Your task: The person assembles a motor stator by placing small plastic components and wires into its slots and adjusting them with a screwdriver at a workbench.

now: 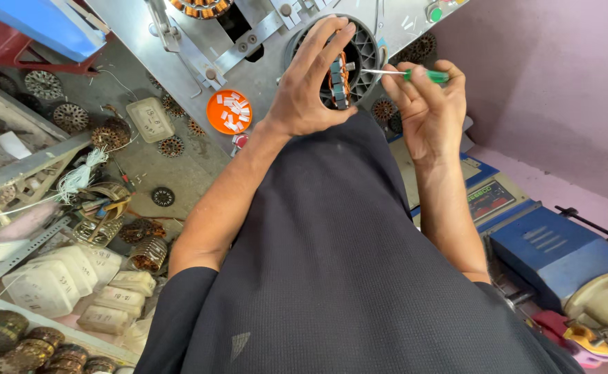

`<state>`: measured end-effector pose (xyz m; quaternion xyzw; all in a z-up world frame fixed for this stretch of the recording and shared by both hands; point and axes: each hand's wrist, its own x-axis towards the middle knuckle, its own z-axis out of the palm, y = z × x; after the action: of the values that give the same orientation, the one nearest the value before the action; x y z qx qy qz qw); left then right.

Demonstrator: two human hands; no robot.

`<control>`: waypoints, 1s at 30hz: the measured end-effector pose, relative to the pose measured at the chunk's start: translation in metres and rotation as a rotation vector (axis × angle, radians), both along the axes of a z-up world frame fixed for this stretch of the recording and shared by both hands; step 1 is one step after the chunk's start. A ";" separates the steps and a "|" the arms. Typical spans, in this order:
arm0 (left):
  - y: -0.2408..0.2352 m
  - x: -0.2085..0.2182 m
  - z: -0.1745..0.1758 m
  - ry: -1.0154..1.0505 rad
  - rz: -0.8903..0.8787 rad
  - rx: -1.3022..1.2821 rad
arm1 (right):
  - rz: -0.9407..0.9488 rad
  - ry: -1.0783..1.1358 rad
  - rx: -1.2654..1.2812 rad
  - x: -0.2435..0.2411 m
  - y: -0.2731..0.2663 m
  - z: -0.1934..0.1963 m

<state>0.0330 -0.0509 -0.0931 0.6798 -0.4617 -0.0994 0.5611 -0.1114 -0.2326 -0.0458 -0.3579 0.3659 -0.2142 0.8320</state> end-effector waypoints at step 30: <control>0.010 0.045 -0.011 0.444 -0.346 -0.117 | 0.357 -0.147 -1.496 0.025 0.044 0.029</control>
<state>0.0781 -0.0410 -0.1037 0.5191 -0.4418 -0.3133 0.6612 -0.0865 -0.1885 -0.0170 -0.8634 0.0041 -0.2903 0.4127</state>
